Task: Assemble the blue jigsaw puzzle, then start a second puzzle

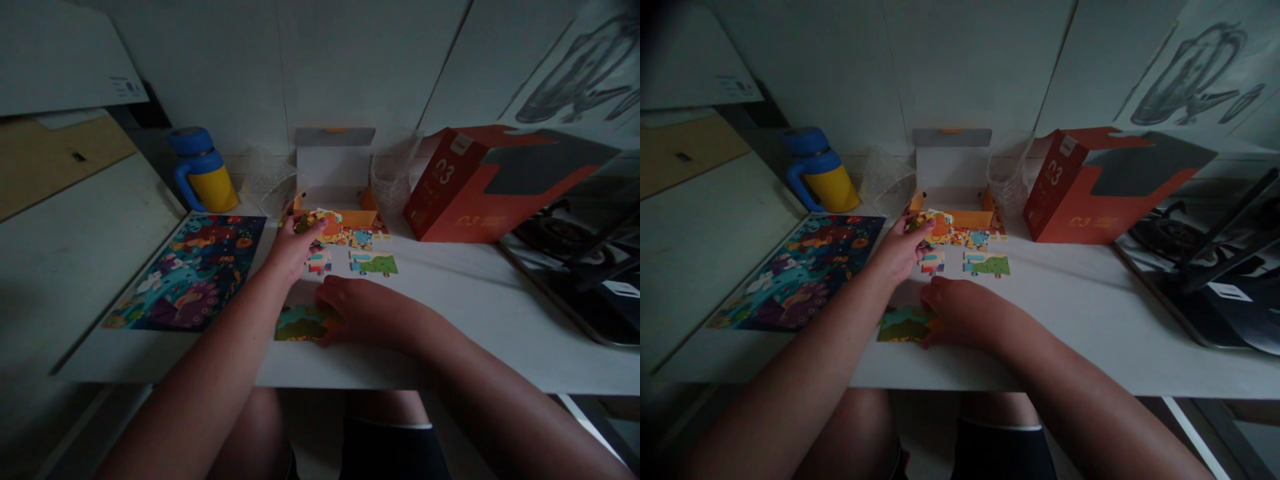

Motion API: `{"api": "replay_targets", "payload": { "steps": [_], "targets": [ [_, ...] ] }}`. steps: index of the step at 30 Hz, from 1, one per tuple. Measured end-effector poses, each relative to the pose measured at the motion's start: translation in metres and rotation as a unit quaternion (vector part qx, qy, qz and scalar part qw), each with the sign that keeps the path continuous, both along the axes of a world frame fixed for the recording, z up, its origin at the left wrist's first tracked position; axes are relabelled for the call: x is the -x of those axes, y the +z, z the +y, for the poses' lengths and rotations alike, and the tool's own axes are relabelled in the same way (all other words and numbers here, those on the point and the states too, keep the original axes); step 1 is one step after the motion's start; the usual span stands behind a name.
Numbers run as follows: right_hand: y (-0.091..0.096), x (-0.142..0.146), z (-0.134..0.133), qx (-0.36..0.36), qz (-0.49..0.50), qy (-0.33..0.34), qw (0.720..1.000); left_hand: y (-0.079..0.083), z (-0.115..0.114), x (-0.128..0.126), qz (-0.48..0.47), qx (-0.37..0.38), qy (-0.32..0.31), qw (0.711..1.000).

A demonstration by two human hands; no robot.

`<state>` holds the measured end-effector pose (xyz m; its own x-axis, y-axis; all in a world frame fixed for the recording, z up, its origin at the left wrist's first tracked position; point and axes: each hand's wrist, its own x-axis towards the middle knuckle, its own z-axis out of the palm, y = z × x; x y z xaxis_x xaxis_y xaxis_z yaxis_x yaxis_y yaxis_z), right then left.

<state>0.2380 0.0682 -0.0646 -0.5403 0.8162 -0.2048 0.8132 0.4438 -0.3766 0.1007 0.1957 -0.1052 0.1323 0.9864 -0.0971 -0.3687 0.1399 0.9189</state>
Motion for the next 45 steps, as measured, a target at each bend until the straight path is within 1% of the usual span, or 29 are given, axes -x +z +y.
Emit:
{"api": "replay_targets", "payload": {
  "steps": [2, 3, 4, 5, 6, 8, 9, 10, 12, 16, 19, 24, 27, 32, 37, 40, 43, 45],
  "targets": [
    [-0.003, 0.001, 0.004, -0.017, 0.048, -0.002, 0.999, 0.000, 0.000, 0.000, 0.000, 0.001, 0.001, 1.000],
    [-0.004, -0.001, 0.008, -0.029, 0.075, -0.020, 0.997, 0.000, -0.001, 0.000, 0.001, 0.000, 0.003, 1.000],
    [-0.005, -0.004, 0.012, -0.051, 0.103, -0.053, 0.992, 0.001, -0.001, 0.000, 0.003, -0.003, 0.004, 1.000],
    [-0.006, -0.008, 0.017, -0.084, 0.131, -0.101, 0.983, 0.001, -0.002, 0.000, 0.003, -0.005, 0.003, 1.000],
    [-0.007, -0.013, 0.023, -0.124, 0.155, -0.159, 0.967, 0.002, -0.003, 0.000, 0.003, -0.009, 0.000, 1.000],
    [-0.010, -0.022, 0.034, -0.198, 0.198, -0.269, 0.921, 0.003, -0.005, -0.001, 0.004, -0.016, -0.013, 1.000],
    [-0.012, -0.026, 0.039, -0.214, 0.223, -0.306, 0.901, 0.003, -0.007, -0.002, 0.004, -0.016, -0.022, 1.000],
    [-0.015, -0.030, 0.044, -0.215, 0.246, -0.330, 0.885, 0.004, -0.009, -0.003, 0.004, -0.015, -0.029, 0.999],
    [-0.022, -0.036, 0.051, -0.201, 0.286, -0.355, 0.867, 0.003, -0.012, -0.005, 0.004, -0.011, -0.042, 0.999],
    [-0.034, -0.041, 0.058, -0.144, 0.359, -0.376, 0.842, -0.002, -0.014, -0.008, 0.000, -0.023, -0.053, 0.998],
    [-0.038, -0.040, 0.060, -0.092, 0.420, -0.390, 0.814, -0.004, -0.013, -0.008, -0.002, -0.023, -0.055, 0.998],
    [-0.037, -0.036, 0.061, -0.006, 0.520, -0.384, 0.763, -0.002, -0.011, -0.008, 0.011, -0.007, -0.048, 0.999],
    [-0.034, -0.035, 0.062, 0.044, 0.546, -0.384, 0.743, 0.001, -0.010, -0.006, 0.001, 0.010, -0.054, 0.998],
    [-0.029, -0.035, 0.060, 0.089, 0.576, -0.381, 0.717, 0.001, -0.006, -0.003, -0.024, 0.026, -0.069, 0.997],
    [-0.028, -0.034, 0.059, 0.108, 0.611, -0.392, 0.680, 0.002, -0.003, -0.001, -0.030, 0.038, -0.058, 0.997],
    [-0.029, -0.033, 0.060, 0.113, 0.616, -0.396, 0.671, 0.002, -0.003, -0.001, -0.028, 0.039, -0.061, 0.997],
    [-0.030, -0.032, 0.061, 0.122, 0.618, -0.387, 0.674, 0.001, -0.003, -0.001, -0.025, 0.040, -0.063, 0.997],
    [-0.030, -0.033, 0.062, 0.112, 0.619, -0.383, 0.676, 0.000, -0.003, -0.002, -0.027, 0.035, -0.066, 0.997]
  ]
}}
